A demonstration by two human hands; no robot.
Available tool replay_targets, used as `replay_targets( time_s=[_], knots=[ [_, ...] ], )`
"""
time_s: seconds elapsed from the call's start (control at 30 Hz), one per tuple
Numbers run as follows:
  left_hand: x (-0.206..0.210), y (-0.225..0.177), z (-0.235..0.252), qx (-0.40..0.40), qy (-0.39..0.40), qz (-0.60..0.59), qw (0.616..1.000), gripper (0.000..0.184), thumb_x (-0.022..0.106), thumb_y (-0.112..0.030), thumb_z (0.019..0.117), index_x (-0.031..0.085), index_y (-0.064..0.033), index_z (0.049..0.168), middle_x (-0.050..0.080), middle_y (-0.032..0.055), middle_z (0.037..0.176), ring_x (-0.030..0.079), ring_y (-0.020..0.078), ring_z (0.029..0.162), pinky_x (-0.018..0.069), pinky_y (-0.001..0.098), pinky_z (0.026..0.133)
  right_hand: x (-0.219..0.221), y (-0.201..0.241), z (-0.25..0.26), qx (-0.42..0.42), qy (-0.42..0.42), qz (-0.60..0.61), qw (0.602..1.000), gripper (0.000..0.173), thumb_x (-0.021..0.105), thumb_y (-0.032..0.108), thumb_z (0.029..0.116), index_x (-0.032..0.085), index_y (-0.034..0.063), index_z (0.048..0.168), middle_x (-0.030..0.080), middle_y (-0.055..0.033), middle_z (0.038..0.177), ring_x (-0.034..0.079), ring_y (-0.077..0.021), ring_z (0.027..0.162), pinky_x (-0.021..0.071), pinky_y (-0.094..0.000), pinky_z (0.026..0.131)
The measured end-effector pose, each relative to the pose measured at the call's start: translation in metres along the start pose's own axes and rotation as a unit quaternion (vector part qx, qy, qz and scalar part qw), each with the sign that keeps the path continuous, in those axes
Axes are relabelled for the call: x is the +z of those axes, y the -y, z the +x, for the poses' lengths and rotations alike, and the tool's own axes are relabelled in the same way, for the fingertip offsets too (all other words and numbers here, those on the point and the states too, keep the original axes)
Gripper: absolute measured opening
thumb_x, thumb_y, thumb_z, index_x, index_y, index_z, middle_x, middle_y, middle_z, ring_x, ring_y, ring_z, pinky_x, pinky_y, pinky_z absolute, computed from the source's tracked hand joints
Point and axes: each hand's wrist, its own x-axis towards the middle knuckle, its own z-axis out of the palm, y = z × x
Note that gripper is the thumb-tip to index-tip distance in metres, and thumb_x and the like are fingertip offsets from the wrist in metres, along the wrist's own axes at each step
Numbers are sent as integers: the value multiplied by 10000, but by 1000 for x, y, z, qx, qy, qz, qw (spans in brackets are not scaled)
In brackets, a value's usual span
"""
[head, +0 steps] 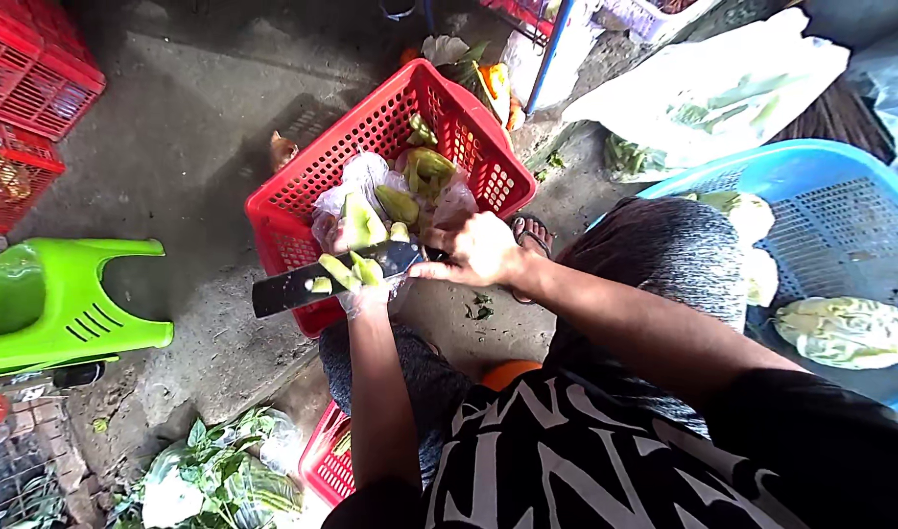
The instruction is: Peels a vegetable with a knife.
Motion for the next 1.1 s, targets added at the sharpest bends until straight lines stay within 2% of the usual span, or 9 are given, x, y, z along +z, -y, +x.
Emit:
replay_targets(
  time_s=[0.13, 0.23, 0.4, 0.6, 0.67, 0.77, 0.9, 1.0, 1.1],
  knots=[
    [11, -7, -7, 0, -32, 71, 997, 356, 253, -370, 1117, 525, -170, 1229, 634, 9, 1069, 634, 127, 996, 557, 360, 873, 4, -10, 5, 47, 14, 15, 999, 855, 340, 796, 945, 734, 45, 1055, 699, -178, 770, 702, -402, 702, 518, -596, 573],
    [17, -13, -6, -29, -8, 85, 996, 245, 413, -271, 1067, 573, -120, 1174, 668, 75, 1025, 683, 211, 907, 600, 426, 767, -9, -22, 18, 180, 97, 33, 978, 848, 335, 790, 958, 684, 81, 1265, 732, -250, 981, 707, -496, 917, 516, -702, 746],
    [12, -14, 4, -87, 11, 35, 995, 351, 414, -377, 1051, 562, -129, 1250, 652, 105, 1092, 672, 237, 939, 592, 421, 794, -23, -29, 26, 335, 122, 148, 922, 761, 313, 729, 1011, 703, 95, 1170, 708, -231, 1022, 679, -457, 1002, 479, -715, 812],
    [20, -8, -13, -89, -156, 13, 984, 379, 238, -468, 1090, 499, -196, 1128, 575, 11, 972, 596, 150, 907, 535, 396, 787, -11, -2, 6, 31, 11, 40, 999, 891, 293, 818, 939, 747, 57, 1027, 712, -151, 777, 707, -366, 714, 515, -587, 584],
    [19, -7, -17, -82, -173, -1, 982, 383, 190, -437, 1100, 463, -186, 1197, 530, 30, 1040, 560, 165, 983, 508, 436, 856, -6, 3, 5, 13, 4, 4, 1000, 877, 311, 812, 936, 751, 63, 1056, 706, -144, 758, 702, -369, 685, 515, -570, 555],
    [14, -10, -11, -122, -95, -4, 988, 426, 285, -536, 1071, 508, -194, 1192, 604, 44, 1062, 619, 192, 993, 553, 440, 847, -2, -5, 12, 55, 27, 18, 998, 883, 305, 815, 943, 736, 63, 1112, 715, -177, 799, 709, -406, 743, 516, -606, 607],
    [6, -15, -2, -218, 40, -72, 972, 539, 369, -595, 1009, 602, -135, 1166, 675, 106, 1010, 692, 231, 848, 603, 368, 673, -19, -25, 30, 263, 118, 58, 956, 838, 299, 788, 971, 664, 111, 1299, 724, -260, 1028, 689, -515, 983, 498, -728, 775],
    [4, -16, 2, -257, 185, -143, 938, 513, 446, -569, 984, 627, -102, 1092, 654, 85, 872, 648, 178, 643, 558, 286, 522, -19, -41, 33, 386, 110, 159, 902, 763, 308, 710, 1025, 683, 74, 1217, 702, -257, 1093, 668, -478, 1058, 473, -729, 851],
    [4, -18, 2, -260, 226, -148, 927, 538, 454, -619, 966, 624, -115, 1045, 630, 57, 759, 597, 152, 533, 505, 259, 446, -21, -44, 30, 397, 73, 256, 878, 747, 288, 640, 1064, 692, 13, 1099, 686, -240, 1024, 664, -421, 990, 476, -682, 857]
  ],
)
